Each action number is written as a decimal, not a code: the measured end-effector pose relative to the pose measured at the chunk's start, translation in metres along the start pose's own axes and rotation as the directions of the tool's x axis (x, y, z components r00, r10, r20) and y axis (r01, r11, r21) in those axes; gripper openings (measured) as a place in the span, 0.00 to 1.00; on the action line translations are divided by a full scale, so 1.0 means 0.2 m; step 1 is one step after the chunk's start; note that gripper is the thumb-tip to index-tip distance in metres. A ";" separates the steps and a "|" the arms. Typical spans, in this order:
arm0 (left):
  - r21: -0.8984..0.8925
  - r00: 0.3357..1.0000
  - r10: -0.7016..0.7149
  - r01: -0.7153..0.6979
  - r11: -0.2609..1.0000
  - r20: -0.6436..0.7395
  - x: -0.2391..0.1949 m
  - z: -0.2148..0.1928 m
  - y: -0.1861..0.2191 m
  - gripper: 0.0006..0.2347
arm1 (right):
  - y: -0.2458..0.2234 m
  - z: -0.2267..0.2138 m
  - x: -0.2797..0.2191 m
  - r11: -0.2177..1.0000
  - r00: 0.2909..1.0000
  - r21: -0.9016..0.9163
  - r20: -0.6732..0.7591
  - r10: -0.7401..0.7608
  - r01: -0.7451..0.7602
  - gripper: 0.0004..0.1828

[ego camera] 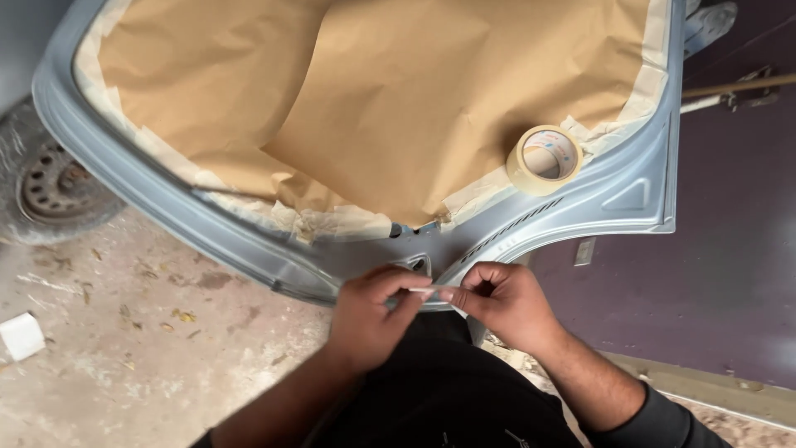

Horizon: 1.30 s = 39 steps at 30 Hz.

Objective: The person tapes a large sheet of brown paper onto a light blue car door using masking tape. They smooth the paper and apply tape along the edges to secure it in place.

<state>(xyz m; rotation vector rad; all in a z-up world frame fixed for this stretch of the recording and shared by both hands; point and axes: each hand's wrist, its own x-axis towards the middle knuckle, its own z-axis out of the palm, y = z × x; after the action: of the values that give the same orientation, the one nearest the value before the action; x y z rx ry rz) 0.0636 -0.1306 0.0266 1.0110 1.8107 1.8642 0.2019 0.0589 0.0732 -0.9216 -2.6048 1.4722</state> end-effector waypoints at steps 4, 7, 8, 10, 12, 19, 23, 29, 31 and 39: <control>-0.508 0.893 -0.449 0.395 0.766 0.016 -0.05 0.08 -0.19 0.09 | 0.04 0.01 0.02 0.998 0.998 0.011 0.025 0.054 -0.054 0.06; -0.377 0.922 -0.386 0.343 0.860 -0.041 -0.01 0.04 -0.24 0.07 | 0.03 -0.01 0.04 0.993 0.990 -0.064 0.098 0.105 -0.099 0.06; -0.384 0.921 -0.386 0.342 0.858 -0.042 0.00 0.03 -0.22 0.07 | 0.02 -0.02 0.05 0.992 0.989 -0.072 0.098 0.107 -0.100 0.06; -0.310 0.948 -0.312 0.276 0.910 -0.070 0.04 0.00 -0.20 0.03 | 0.01 -0.05 0.09 0.991 0.983 -0.054 0.130 0.132 -0.126 0.05; -0.240 0.958 -0.266 0.233 0.942 -0.112 0.09 0.01 -0.22 0.03 | -0.13 -0.09 0.14 0.984 0.983 -0.136 0.127 0.132 -0.115 0.06; -0.186 0.916 -0.352 0.319 0.929 -0.192 0.28 0.04 -0.35 0.04 | -0.26 -0.21 0.49 0.931 0.971 -0.365 0.228 0.069 0.019 0.14; 0.065 0.964 -0.172 0.188 0.980 -0.205 0.29 -0.02 -0.37 0.08 | -0.18 -0.21 0.66 0.862 0.954 -0.502 0.284 0.094 0.064 0.07; 0.059 0.962 -0.229 0.240 0.969 -0.148 0.37 -0.12 -0.32 0.11 | -0.27 -0.16 0.67 0.864 0.938 -0.503 0.288 0.193 -0.023 0.11; 0.241 0.998 0.016 -0.032 0.970 0.068 0.40 -0.18 -0.26 0.07 | -0.26 -0.18 0.65 0.913 0.963 -0.360 0.251 -0.102 0.191 0.29; 0.286 0.921 -0.085 -0.029 0.958 0.379 0.55 -0.22 -0.05 0.21 | -0.30 -0.07 0.69 0.969 0.934 0.057 0.256 -0.249 0.242 0.45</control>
<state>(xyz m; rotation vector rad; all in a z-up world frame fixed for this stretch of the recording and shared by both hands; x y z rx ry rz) -0.0450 -0.0852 0.0474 1.3368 1.8610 1.2838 0.0620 0.1154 0.0918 -0.3992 -2.7436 1.6488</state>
